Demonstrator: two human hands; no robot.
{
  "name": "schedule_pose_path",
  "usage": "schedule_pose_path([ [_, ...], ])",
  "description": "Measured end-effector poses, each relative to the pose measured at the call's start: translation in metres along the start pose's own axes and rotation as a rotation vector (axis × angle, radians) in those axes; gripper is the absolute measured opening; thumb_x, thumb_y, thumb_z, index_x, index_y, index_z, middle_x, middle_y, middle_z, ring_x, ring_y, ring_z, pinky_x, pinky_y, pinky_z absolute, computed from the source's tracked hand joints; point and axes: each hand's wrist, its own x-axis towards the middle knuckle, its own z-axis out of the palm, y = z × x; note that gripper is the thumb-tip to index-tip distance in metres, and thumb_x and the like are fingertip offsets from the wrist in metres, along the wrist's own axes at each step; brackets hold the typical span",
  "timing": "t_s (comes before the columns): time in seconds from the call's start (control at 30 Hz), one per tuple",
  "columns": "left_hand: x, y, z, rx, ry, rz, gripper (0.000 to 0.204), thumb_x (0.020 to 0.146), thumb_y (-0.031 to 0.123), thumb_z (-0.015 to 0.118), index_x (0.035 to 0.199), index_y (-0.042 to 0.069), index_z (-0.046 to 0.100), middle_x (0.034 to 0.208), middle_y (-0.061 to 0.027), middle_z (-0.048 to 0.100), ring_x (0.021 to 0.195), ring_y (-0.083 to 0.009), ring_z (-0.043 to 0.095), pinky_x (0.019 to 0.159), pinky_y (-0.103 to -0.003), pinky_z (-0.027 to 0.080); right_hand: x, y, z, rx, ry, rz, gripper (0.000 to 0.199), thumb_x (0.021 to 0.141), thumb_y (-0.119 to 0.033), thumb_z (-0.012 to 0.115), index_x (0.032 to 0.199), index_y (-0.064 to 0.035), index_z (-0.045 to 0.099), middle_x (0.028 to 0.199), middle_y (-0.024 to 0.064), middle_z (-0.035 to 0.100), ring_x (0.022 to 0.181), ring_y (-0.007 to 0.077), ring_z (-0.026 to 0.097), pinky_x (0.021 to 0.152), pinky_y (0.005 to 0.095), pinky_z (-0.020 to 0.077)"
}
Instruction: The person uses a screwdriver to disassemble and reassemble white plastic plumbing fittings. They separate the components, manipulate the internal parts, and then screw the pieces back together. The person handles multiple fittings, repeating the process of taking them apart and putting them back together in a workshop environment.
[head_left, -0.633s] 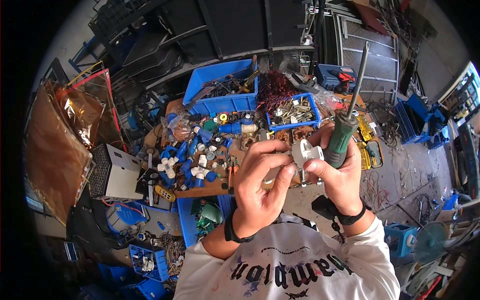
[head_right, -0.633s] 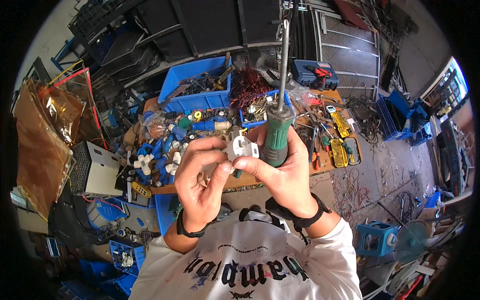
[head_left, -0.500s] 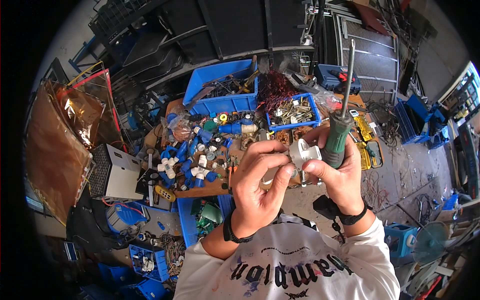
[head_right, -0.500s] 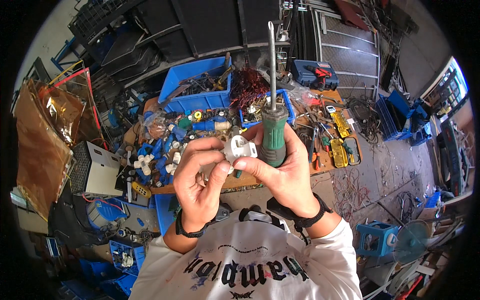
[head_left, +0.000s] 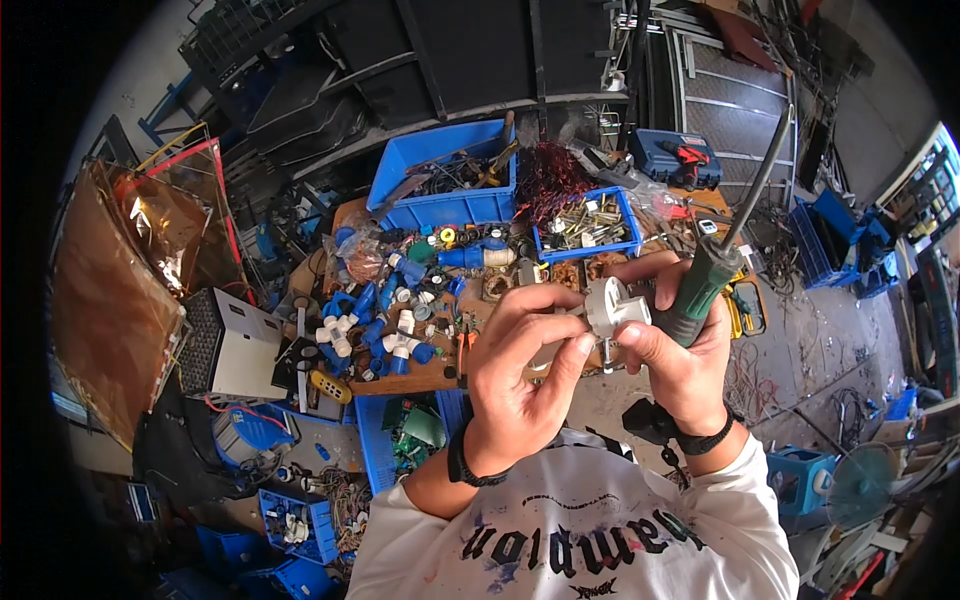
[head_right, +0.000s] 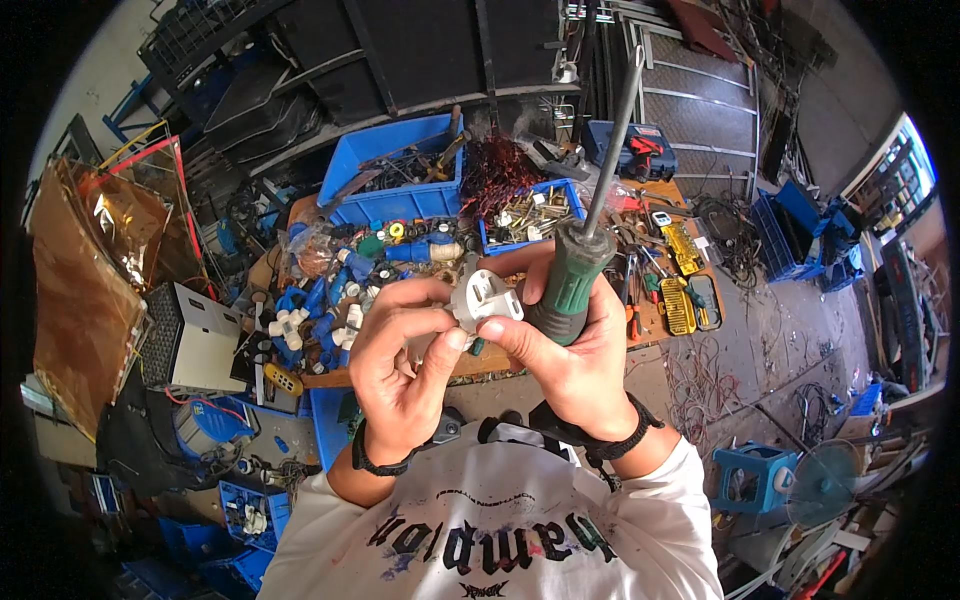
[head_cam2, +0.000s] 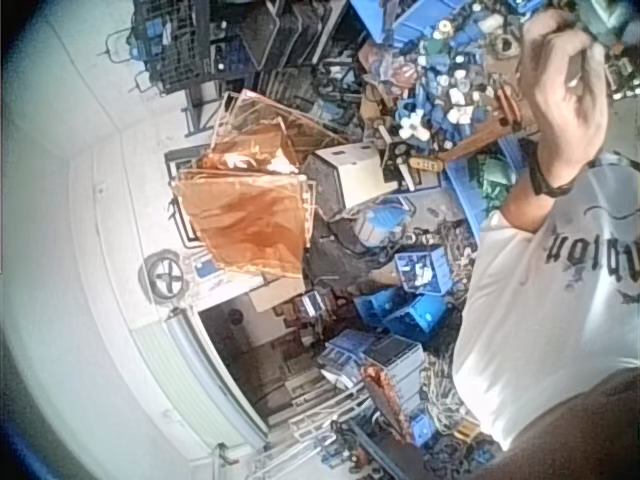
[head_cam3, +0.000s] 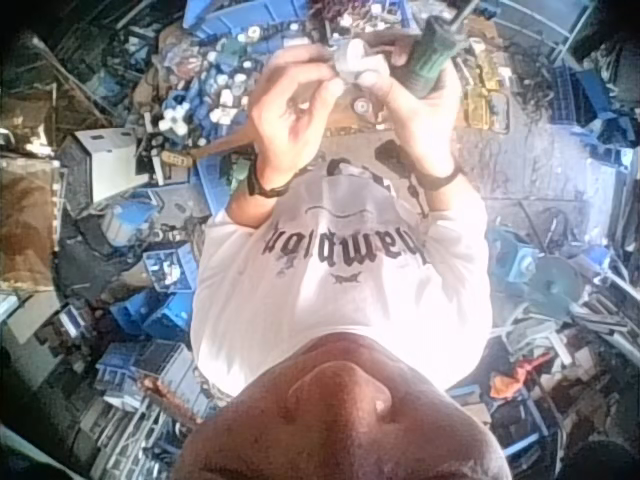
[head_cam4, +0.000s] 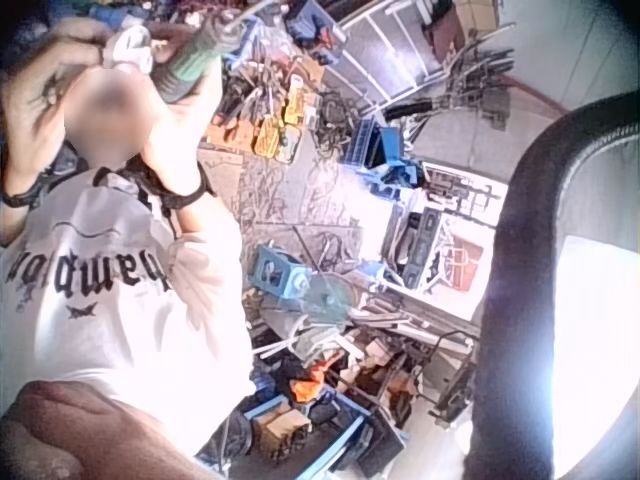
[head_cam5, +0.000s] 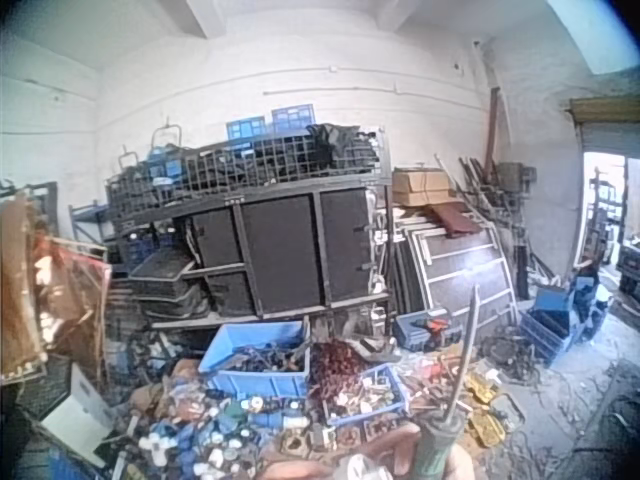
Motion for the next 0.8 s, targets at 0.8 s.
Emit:
schedule_pose_path([
  [0.8, 0.0008, 0.0009, -0.0012, 0.062, 0.007, 0.015, 0.008, 0.082, 0.004, 0.067, 0.087, 0.0, 0.063, 0.096, -0.0144, 0.061, 0.083, -0.0253, 0.061, 0.071, -0.033, 0.048, -0.0021, 0.0017, 0.0069, 0.105, 0.099, 0.067, 0.032, 0.076, -0.002, 0.075, 0.09, -0.0061, 0.046, 0.1, 0.0122, 0.061, 0.06, 0.0086, 0.056, 0.043, 0.0206, 0.0454],
])
